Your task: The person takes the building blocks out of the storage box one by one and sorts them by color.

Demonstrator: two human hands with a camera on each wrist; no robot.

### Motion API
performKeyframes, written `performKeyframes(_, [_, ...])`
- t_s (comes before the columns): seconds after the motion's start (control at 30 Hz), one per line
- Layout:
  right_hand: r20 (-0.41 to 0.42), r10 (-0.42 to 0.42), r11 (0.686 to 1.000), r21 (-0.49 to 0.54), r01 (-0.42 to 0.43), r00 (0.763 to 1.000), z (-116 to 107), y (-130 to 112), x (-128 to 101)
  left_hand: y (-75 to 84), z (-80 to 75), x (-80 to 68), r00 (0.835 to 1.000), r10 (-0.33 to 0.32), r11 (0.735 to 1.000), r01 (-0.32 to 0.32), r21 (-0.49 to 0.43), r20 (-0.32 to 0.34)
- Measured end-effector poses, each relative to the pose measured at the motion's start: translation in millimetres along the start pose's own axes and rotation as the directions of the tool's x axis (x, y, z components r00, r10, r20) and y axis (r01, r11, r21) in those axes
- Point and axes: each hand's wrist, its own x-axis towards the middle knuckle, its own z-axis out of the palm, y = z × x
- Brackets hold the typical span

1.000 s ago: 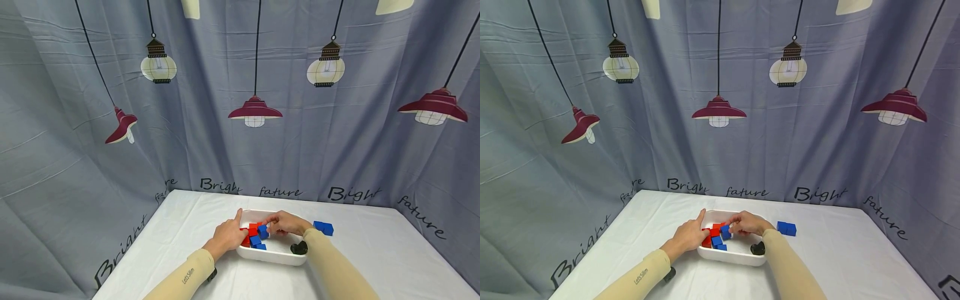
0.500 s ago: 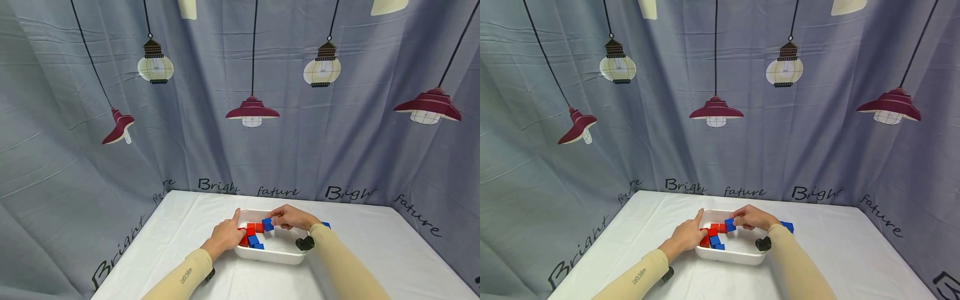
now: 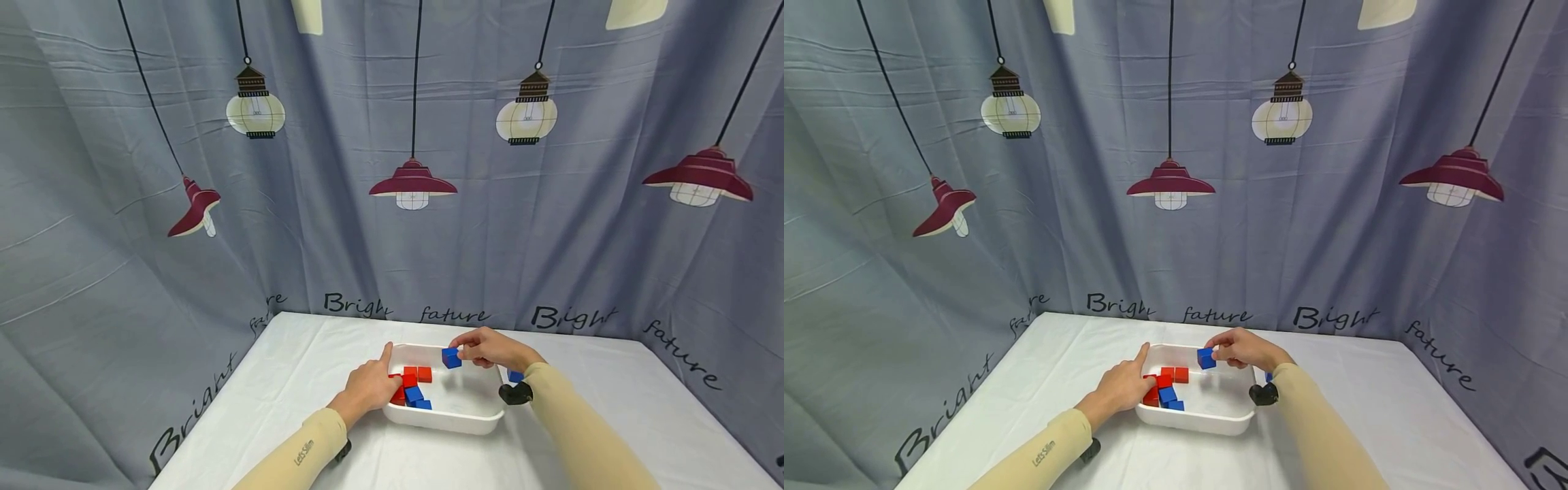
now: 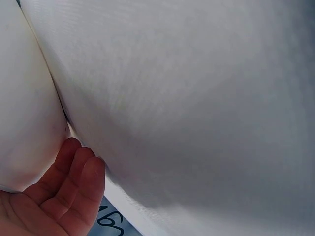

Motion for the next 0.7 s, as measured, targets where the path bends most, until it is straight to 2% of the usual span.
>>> performKeyframes(0.27, [-0.044,0.003,1.0,0.007,-0.003,0.999,-15,5,-13,0.2,-2.3,-2.1,1.0,-0.006,1.0,0.006,-0.013,0.008])
performKeyframes(0.7, [-0.067,-0.005,1.0,0.025,0.007,0.998,-40,22,-33,-0.2,-2.5,-1.6,1.0,0.011,1.0,-0.011,0.009,-0.001])
